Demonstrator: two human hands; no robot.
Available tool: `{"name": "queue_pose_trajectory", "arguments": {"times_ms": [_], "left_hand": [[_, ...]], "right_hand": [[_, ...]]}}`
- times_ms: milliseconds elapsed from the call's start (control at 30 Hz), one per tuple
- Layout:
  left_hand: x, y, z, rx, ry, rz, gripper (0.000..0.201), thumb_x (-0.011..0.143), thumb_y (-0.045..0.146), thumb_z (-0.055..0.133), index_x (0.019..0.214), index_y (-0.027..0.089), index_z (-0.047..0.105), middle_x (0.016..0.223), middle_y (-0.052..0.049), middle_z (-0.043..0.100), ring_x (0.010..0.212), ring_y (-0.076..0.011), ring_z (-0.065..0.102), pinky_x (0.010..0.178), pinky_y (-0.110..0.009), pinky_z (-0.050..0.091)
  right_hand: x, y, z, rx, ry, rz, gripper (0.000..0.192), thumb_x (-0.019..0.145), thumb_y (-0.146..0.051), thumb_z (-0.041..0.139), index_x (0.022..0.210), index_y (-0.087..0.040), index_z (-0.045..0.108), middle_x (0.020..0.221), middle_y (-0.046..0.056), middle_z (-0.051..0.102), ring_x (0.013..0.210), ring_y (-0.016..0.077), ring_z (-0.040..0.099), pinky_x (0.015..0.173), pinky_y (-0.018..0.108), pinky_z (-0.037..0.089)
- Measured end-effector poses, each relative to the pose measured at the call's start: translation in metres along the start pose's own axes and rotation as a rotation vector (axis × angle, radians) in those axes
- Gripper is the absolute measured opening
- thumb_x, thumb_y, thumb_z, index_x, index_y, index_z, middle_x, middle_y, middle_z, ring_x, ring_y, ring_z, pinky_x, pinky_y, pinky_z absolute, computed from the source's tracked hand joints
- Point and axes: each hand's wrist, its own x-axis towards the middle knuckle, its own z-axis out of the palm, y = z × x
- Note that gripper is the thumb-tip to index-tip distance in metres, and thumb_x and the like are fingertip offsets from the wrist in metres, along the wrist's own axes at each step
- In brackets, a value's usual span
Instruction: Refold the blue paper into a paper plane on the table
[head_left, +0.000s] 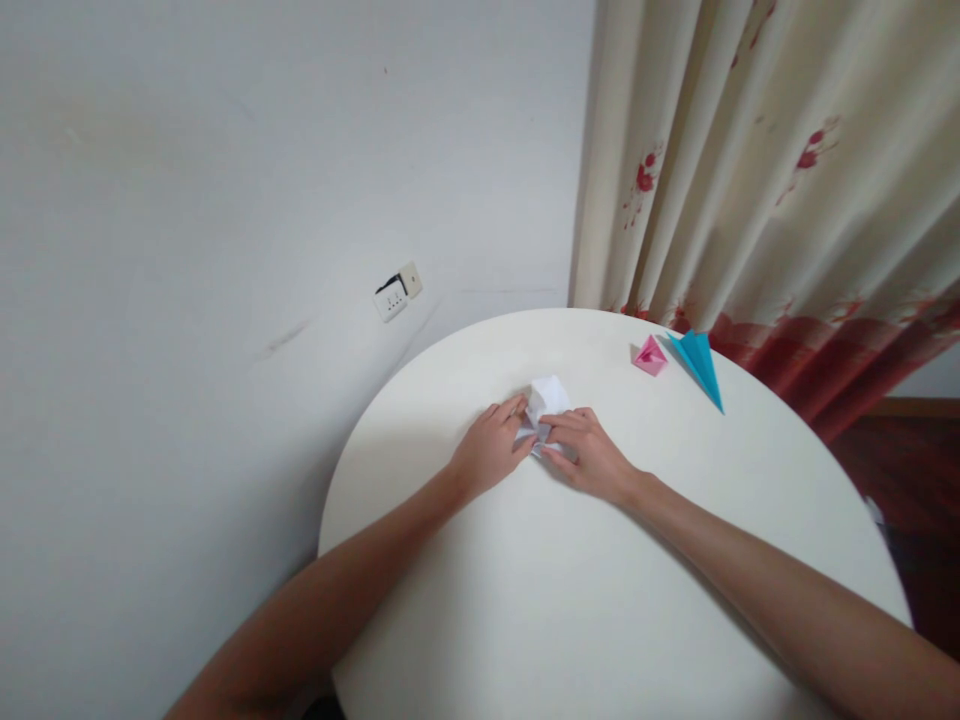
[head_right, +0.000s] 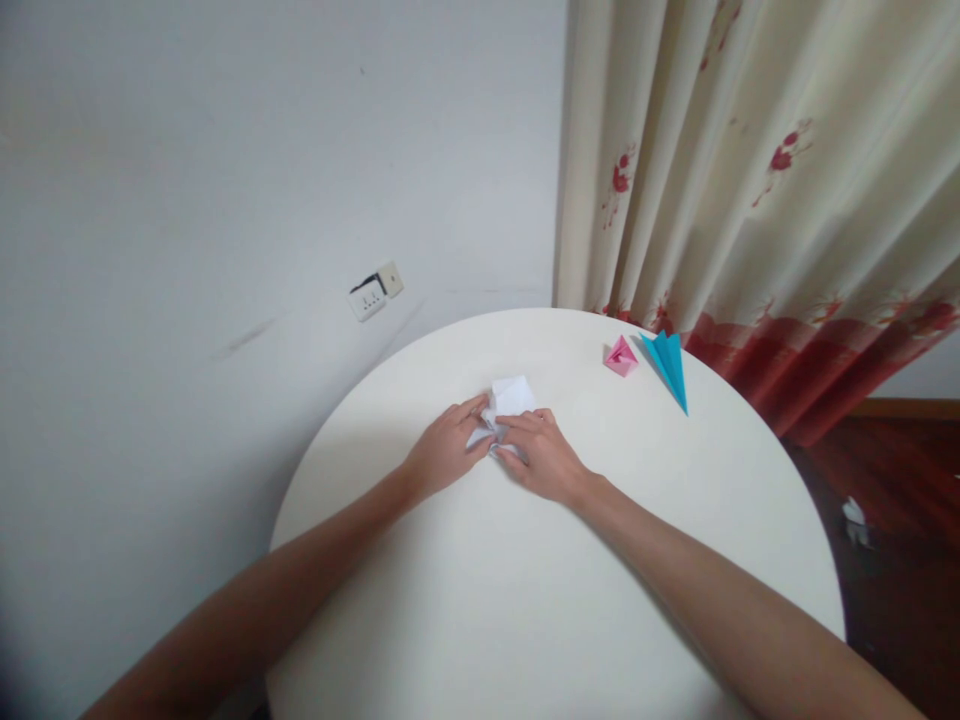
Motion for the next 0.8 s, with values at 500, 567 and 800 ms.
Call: {"name": "queue_pose_trajectory", "arguments": {"times_ms": [500,567,800], "left_hand": [[0.003,0.005,-0.009,-0.100,0.046,0.036,0.059,0.094,0.029,0.060,0.147,0.011,0.044,0.151,-0.020,0.048,0.135,-0.0311,0.051,0.113,-0.047,0.043],[0.004,0.004,-0.009,-0.092,0.041,0.039,0.057,0.096,0.029,0.057,0.148,0.011,0.042,0.152,-0.020,0.046,0.136,-0.0310,0.050,0.114,-0.047,0.042],[0.005,-0.002,-0.008,-0.147,0.059,0.092,0.047,0.102,0.031,0.048,0.146,0.015,0.045,0.146,-0.016,0.053,0.134,-0.0274,0.052,0.113,-0.045,0.045]], "right_hand": [[0.002,-0.004,0.000,0.021,-0.024,-0.050,0.012,0.095,-0.024,0.060,0.092,-0.021,0.072,0.087,0.005,0.074,0.087,0.0212,0.064,0.091,0.039,0.039],[0.002,-0.005,0.000,-0.001,-0.016,-0.071,0.013,0.096,-0.024,0.059,0.092,-0.021,0.070,0.090,0.006,0.073,0.090,0.0216,0.063,0.090,0.039,0.039],[0.003,-0.007,-0.003,-0.109,-0.033,-0.097,0.017,0.098,-0.025,0.055,0.088,-0.020,0.067,0.084,0.006,0.070,0.085,0.0212,0.062,0.084,0.038,0.037]]}}
